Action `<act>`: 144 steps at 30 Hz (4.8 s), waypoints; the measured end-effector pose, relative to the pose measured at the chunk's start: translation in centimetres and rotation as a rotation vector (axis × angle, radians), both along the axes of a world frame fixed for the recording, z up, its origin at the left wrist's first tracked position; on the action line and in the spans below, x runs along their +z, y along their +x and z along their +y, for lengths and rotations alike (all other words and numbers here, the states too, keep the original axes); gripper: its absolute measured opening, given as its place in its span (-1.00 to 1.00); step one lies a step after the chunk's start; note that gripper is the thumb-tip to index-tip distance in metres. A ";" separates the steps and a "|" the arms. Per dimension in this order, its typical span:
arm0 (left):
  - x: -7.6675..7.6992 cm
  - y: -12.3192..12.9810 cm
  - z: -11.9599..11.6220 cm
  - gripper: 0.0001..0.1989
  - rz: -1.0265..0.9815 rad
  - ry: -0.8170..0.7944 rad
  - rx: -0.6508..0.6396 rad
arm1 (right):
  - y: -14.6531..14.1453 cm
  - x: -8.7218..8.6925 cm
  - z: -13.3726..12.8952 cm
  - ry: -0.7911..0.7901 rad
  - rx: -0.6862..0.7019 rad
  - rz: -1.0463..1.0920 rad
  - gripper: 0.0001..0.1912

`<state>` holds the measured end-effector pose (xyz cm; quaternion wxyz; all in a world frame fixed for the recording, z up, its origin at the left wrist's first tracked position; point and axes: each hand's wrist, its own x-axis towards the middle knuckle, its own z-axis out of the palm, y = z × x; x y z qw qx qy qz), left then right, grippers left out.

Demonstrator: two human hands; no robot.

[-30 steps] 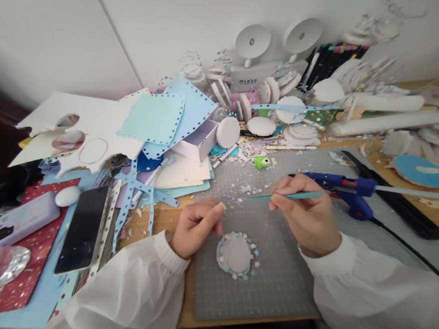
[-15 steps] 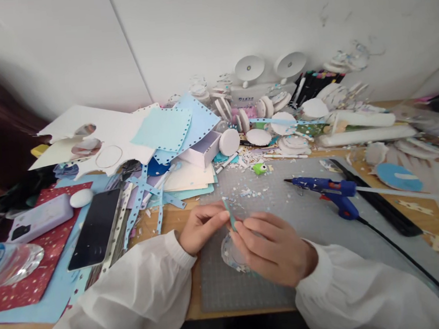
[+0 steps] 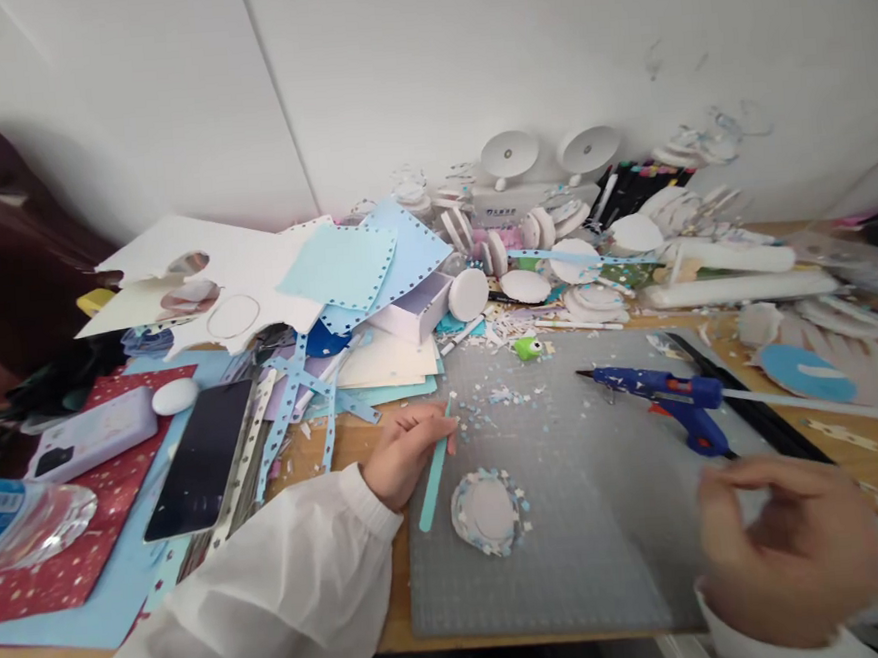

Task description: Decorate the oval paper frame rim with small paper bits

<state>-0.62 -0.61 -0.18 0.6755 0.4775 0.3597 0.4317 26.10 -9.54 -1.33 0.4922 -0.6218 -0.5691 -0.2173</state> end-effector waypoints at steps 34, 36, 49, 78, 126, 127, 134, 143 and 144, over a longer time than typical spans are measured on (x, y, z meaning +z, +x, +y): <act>-0.4 -0.1 0.0 -0.61 0.098 0.162 -0.288 | -4.2 -2.2 8.9 -0.267 0.300 0.471 -0.48; -0.3 0.0 0.0 -0.61 0.105 0.158 -0.286 | -4.2 -2.2 8.7 -0.285 0.302 0.467 -0.51; -0.2 -0.2 0.0 -0.60 0.147 0.088 -0.295 | -4.4 -1.7 8.3 -0.412 0.316 0.442 -0.48; -0.4 -0.3 0.0 -0.60 0.169 0.124 -0.299 | -4.0 -2.3 8.5 -0.450 0.328 0.411 -0.48; -0.2 -0.2 0.0 -0.62 0.135 0.137 -0.312 | -3.9 -2.5 8.5 -0.381 0.358 0.436 -0.46; -0.2 -0.2 0.0 -0.62 0.136 0.136 -0.314 | -3.9 -2.5 8.5 -0.380 0.361 0.438 -0.46; -0.2 -0.2 0.0 -0.63 0.127 0.141 -0.314 | -4.0 -2.4 8.4 -0.372 0.357 0.412 -0.46; -0.2 -0.2 0.1 -0.63 0.127 0.130 -0.307 | -3.9 -2.0 8.3 -0.362 0.327 0.360 -0.54; -0.3 -0.3 0.1 -0.63 0.126 0.127 -0.306 | -3.9 -2.0 8.3 -0.356 0.322 0.343 -0.57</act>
